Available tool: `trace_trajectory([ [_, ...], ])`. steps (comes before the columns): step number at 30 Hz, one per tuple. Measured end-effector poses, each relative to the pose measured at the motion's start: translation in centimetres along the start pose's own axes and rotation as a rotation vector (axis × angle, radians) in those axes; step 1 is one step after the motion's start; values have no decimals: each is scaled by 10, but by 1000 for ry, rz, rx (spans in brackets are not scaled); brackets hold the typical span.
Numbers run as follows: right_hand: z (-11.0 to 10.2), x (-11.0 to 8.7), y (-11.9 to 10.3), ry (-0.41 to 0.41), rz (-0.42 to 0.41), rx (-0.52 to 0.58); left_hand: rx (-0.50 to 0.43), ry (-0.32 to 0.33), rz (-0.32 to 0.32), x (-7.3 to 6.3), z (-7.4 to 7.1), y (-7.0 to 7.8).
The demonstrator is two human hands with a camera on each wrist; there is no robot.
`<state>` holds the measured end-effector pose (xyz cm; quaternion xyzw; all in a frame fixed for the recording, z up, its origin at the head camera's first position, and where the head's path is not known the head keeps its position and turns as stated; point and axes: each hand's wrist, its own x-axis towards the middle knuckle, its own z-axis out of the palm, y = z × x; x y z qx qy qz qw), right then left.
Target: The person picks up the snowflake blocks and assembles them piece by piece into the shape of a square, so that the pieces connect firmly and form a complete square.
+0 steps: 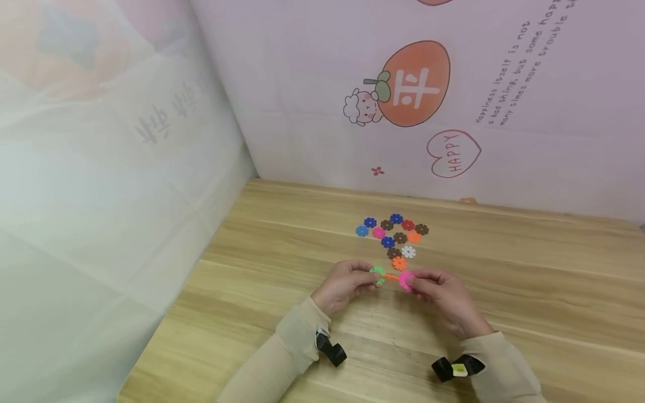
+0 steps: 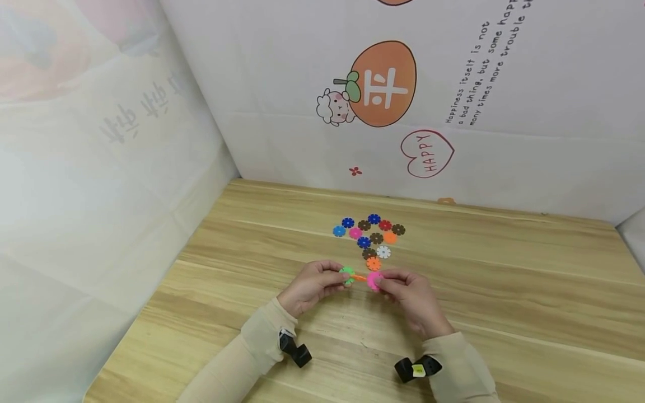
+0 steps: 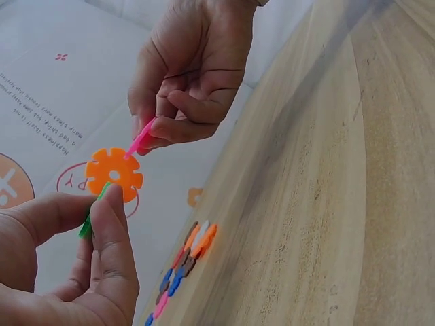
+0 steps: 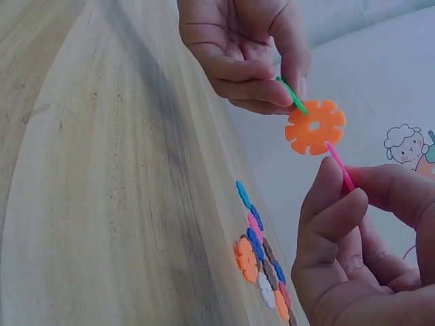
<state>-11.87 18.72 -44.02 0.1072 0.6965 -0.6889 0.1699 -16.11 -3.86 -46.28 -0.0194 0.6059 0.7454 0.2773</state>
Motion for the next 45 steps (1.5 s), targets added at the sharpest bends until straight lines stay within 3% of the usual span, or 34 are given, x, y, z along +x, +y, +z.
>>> trace_trajectory([
  [13, 4, 0, -1, 25, 17, 30, -12, 2, -16, -1, 0, 1],
  [23, 10, -2, 3, 33, 0, 118, -14, -1, -16, 0, 2, 0],
  [35, 14, 2, 5, 53, 17, 151, -17, 31, -28, 2, 4, 3],
  [39, 7, 2, 4, -3, 8, 81, -6, 32, -27, 2, 1, 4],
  [45, -5, 13, 3, 47, -4, -270, 7, 45, -23, 1, -9, 4],
])
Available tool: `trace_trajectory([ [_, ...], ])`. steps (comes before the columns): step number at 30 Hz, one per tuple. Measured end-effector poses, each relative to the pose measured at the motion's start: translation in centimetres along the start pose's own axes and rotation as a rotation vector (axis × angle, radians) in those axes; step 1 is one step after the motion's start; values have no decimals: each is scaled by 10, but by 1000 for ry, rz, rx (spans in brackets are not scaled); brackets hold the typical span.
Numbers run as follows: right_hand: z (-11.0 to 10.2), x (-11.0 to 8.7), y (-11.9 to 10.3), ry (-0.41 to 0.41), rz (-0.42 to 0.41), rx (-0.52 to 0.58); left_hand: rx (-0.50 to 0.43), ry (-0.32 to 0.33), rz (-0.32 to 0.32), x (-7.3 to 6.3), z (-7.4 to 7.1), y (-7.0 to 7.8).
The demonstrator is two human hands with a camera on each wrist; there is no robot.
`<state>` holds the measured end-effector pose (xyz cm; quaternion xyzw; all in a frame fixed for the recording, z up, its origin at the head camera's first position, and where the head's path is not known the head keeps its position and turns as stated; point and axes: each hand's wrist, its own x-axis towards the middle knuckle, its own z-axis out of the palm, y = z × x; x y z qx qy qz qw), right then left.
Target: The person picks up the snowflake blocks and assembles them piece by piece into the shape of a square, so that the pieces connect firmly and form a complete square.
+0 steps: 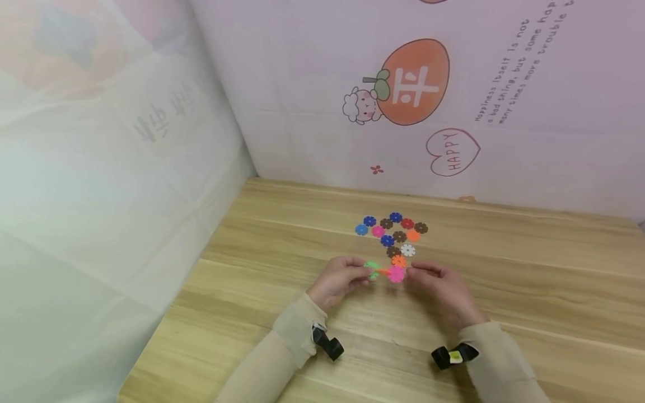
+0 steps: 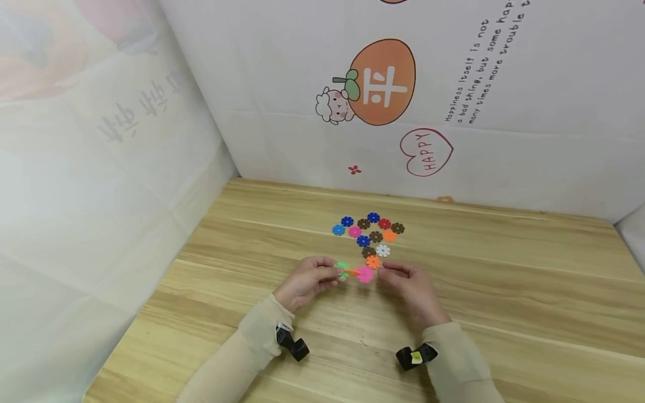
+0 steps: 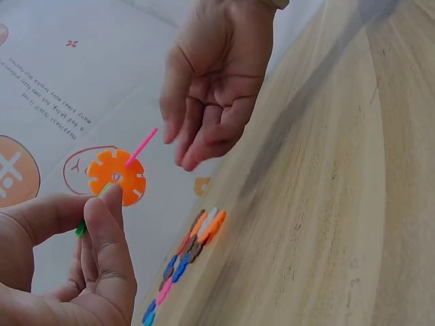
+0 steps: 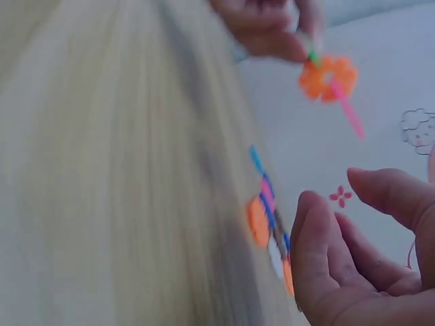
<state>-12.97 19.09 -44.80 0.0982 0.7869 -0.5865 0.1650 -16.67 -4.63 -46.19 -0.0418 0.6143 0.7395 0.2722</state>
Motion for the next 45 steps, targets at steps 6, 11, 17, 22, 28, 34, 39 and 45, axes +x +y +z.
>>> trace_trajectory([
  [6, 1, 25, 3, 77, -124, -291, -10, 18, -7, 0, -6, -1],
  [11, 6, 39, 3, 136, -203, -442, -8, 15, -20, -2, -8, 1],
  [17, 14, 50, -3, 176, -264, -581, -14, 16, -14, -1, -8, 2],
  [22, 15, 52, -4, 186, -272, -584, -14, 15, -11, 0, -8, 2],
  [28, 12, 48, 1, 158, -275, -557, -20, 23, -11, -1, -9, 3],
  [34, 4, 38, 11, 147, -274, -478, -14, 25, -5, -1, -9, 2],
  [39, -3, 24, 17, 116, -217, -345, -12, 25, -9, -1, -7, 2],
  [45, -6, 7, 18, 115, -251, -305, -8, 27, -10, -1, -6, 4],
])
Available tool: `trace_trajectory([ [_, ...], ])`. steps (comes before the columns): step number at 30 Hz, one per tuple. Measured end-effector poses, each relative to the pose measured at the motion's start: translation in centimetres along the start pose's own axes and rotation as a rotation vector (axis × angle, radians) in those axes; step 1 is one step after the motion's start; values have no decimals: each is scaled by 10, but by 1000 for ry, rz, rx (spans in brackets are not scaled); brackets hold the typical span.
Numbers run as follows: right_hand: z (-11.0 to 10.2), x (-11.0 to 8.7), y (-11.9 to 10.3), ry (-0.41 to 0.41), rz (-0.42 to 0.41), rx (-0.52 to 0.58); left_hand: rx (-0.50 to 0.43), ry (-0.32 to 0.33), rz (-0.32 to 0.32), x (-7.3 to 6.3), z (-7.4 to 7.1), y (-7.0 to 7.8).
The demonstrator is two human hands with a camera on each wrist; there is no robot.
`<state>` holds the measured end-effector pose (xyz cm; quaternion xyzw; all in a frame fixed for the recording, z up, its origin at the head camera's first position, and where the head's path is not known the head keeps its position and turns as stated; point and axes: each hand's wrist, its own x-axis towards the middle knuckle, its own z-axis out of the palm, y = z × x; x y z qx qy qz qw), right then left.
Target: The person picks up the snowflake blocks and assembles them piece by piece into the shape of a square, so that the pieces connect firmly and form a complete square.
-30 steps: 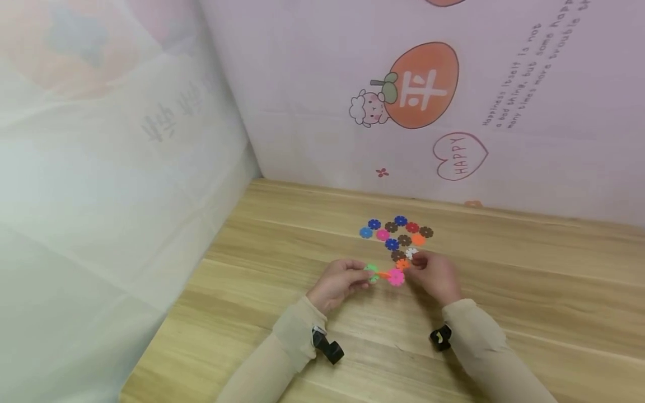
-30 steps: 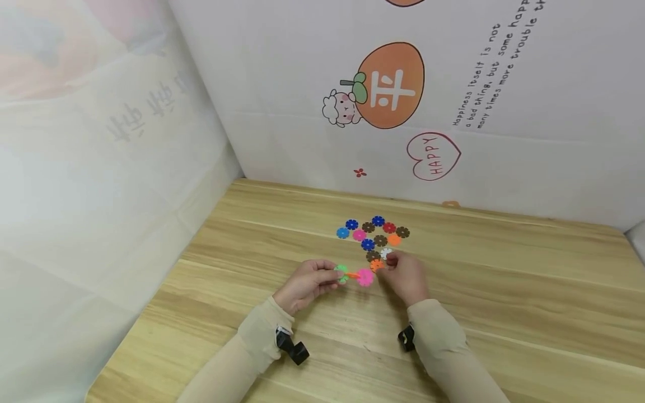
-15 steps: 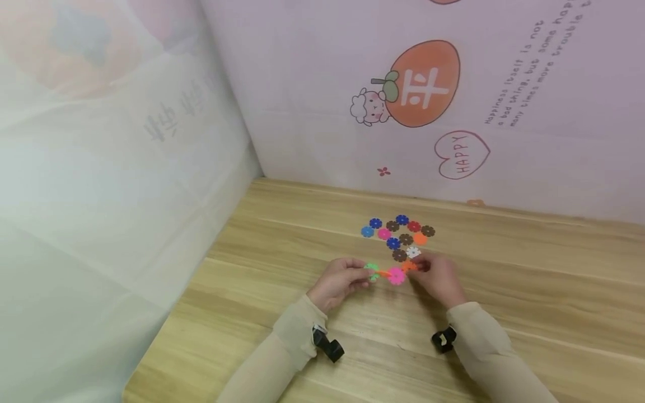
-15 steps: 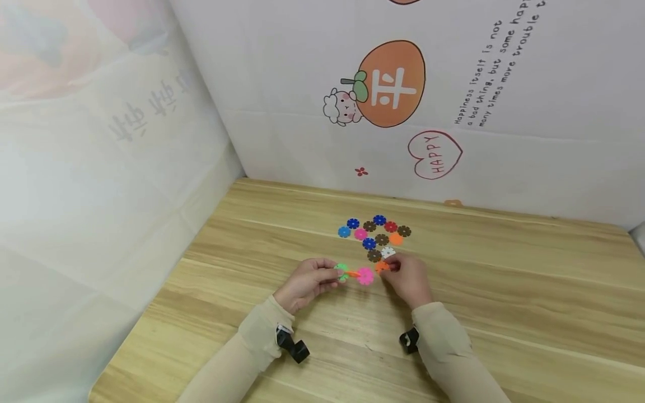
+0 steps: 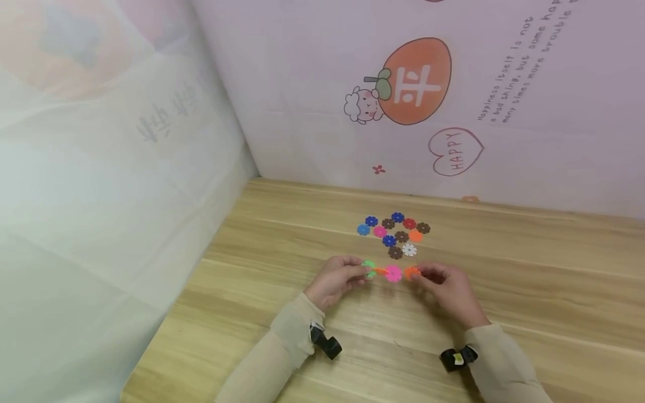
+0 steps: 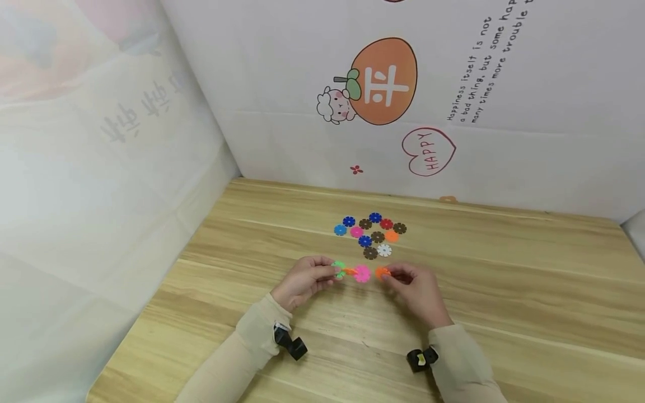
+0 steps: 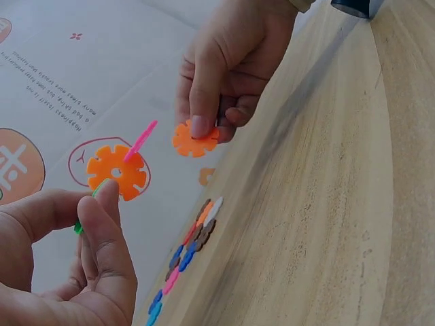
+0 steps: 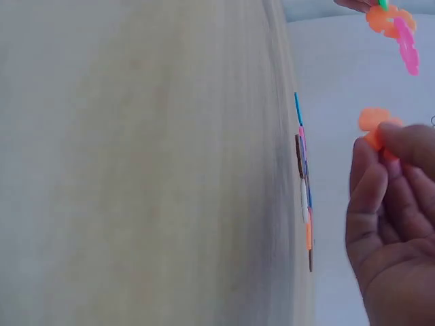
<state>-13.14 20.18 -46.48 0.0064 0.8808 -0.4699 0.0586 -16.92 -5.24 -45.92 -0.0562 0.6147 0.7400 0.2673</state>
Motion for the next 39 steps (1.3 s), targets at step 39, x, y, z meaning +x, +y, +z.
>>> trace_trajectory([
  [39, 15, -16, -11, 146, -285, 89, -37, -39, -34, -1, -5, -1],
])
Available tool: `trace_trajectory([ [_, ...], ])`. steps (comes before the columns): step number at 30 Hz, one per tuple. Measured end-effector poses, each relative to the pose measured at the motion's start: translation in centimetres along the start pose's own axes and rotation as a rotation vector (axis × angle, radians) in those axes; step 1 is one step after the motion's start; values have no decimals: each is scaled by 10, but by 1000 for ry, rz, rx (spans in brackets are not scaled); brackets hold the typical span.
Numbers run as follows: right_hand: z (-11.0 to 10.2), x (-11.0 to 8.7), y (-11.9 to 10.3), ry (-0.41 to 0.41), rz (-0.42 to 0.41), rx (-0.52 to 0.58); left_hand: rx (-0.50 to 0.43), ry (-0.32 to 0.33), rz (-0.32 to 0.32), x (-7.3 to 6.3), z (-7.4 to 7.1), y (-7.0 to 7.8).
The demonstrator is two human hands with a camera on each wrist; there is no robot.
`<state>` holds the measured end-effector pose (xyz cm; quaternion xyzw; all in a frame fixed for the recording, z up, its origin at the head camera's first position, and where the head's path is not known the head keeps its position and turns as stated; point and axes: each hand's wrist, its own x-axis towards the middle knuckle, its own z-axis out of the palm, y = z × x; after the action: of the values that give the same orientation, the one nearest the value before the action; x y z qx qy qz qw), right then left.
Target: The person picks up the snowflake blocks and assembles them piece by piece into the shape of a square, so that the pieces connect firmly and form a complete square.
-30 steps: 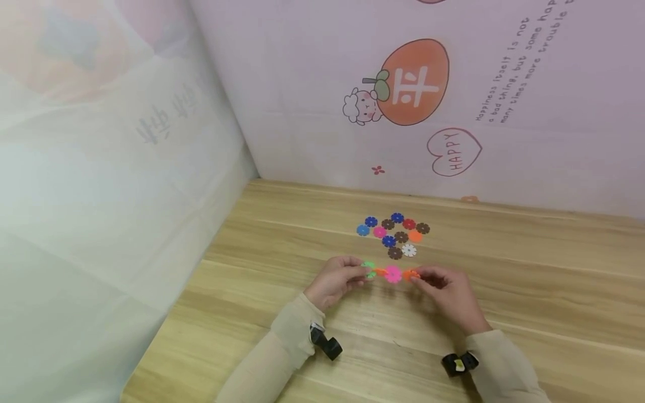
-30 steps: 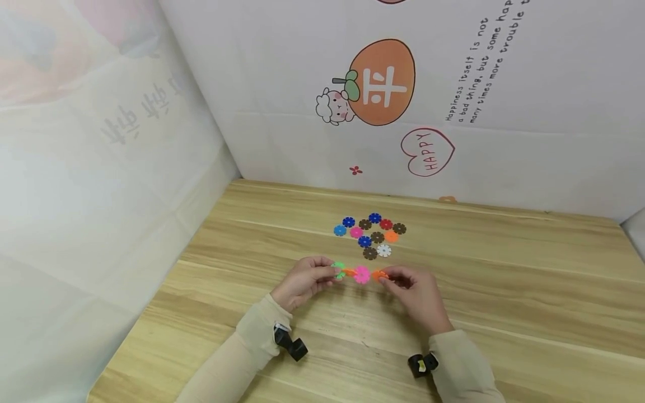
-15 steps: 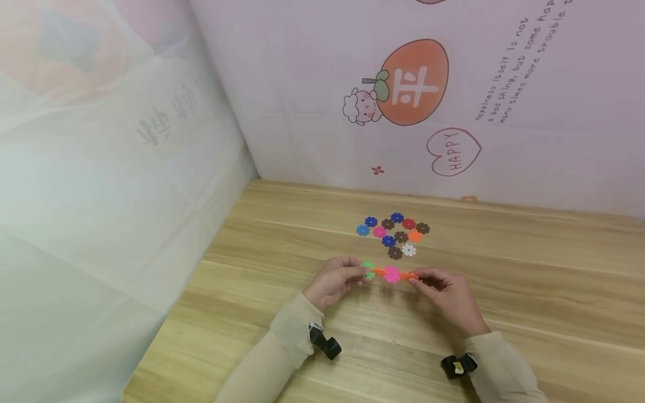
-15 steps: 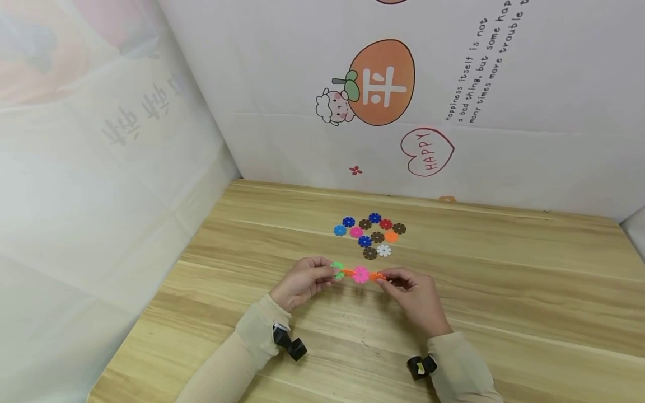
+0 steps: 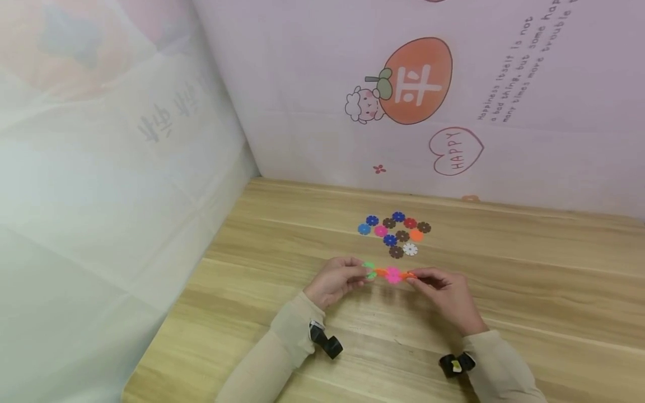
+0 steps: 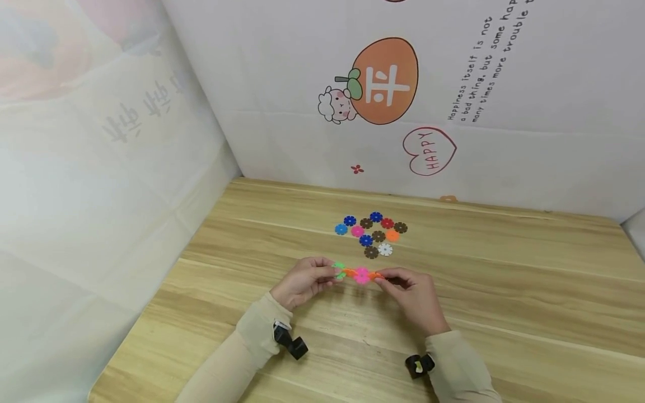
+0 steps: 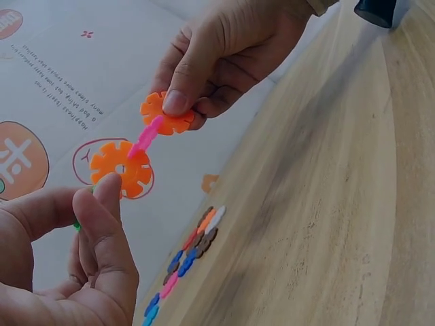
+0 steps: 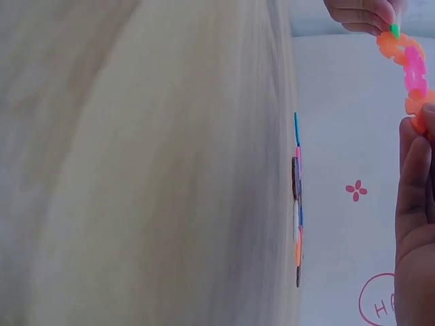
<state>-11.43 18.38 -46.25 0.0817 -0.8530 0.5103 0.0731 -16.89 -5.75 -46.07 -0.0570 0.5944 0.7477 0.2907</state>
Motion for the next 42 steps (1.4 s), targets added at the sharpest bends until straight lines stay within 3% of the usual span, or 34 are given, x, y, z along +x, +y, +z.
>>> trace_trajectory([
  [11, 6, 4, -4, 33, 5, -15, -37, 5, -2, -2, -2, 5],
  [16, 4, 5, 0, -31, 24, 19, -26, 2, 2, -2, -6, 6],
  [19, -2, 7, 5, -74, 86, 57, -17, 11, 3, -3, -10, 8],
  [26, -11, 28, 20, -105, 245, -178, -21, 37, 6, -3, -17, 9],
  [29, -11, 38, 24, -129, 286, -226, -32, 29, 0, -2, -18, 7],
  [42, -6, 69, 20, -120, 215, -409, -15, 15, 10, -2, -14, 5],
])
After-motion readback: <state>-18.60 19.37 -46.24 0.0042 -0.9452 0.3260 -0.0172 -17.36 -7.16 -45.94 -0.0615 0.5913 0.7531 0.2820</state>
